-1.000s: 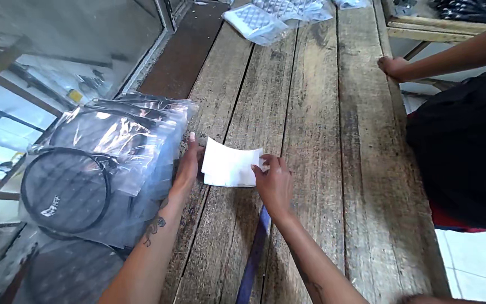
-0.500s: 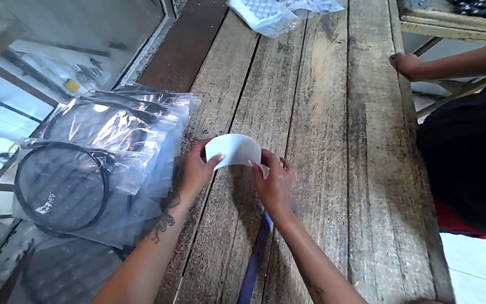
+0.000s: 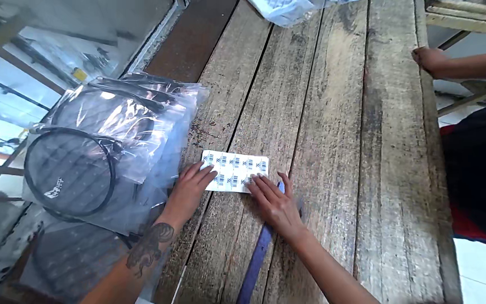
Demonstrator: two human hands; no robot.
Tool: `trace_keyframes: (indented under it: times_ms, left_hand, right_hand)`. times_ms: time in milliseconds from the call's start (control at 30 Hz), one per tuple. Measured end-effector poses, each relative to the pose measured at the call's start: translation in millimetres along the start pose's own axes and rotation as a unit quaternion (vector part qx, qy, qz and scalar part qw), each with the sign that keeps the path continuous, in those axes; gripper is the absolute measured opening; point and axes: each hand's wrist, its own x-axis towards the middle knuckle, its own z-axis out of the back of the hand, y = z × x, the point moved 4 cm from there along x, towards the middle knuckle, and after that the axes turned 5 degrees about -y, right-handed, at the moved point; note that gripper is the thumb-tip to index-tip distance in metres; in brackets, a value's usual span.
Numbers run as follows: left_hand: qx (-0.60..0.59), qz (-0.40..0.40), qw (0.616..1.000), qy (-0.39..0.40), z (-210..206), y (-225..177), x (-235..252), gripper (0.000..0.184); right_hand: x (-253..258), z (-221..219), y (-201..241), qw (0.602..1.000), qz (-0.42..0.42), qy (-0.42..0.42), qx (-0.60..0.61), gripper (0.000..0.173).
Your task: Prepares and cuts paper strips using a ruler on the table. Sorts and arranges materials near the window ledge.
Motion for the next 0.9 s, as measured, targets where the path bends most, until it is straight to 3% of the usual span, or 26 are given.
trace_keyframes:
  times_ms: [100,167,267,400,533,633,733,833,900]
  left_hand:
    - [0.037,-0.032,0.998,0.028,-4,-6,-16,0.062]
    - [0.024,-0.049,0.998,-0.001,-6,-2,-14,0.055]
    - [-0.027,-0.001,0.999,-0.030,0,1,5,0.039]
    - [-0.018,0.040,0.996,0.074,20,-3,32,0.038]
    - [0.026,-0.033,0.995,0.088,15,-12,35,0.054]
    - [0.017,-0.103,0.992,0.067,5,-15,26,0.041]
    - [0.026,-0.086,0.993,0.081,12,-14,31,0.029]
    - [0.007,-0.026,0.987,0.160,21,-13,57,0.023]
    - [-0.034,0.024,0.978,0.203,17,-2,77,0.020]
  right_hand:
    - [0,6,-2,0.999,0.038,0.001,0.016,0.027]
    - [12,10,-9,0.999,0.034,0.013,0.027,0.023]
    - [23,6,-13,0.997,0.019,0.072,0.034,0.046]
    - [37,3,-17,0.996,0.020,0.048,0.073,0.021]
    - [65,6,-13,0.983,0.063,0.150,0.090,0.013]
    - [70,7,-13,0.978,0.088,0.169,0.085,0.012]
    - [64,10,-14,0.984,0.087,0.141,0.063,0.017]
    - [60,8,-14,0.987,0.024,0.125,0.097,0.018]
    - [69,3,-25,0.965,-0.114,0.173,0.159,0.021]
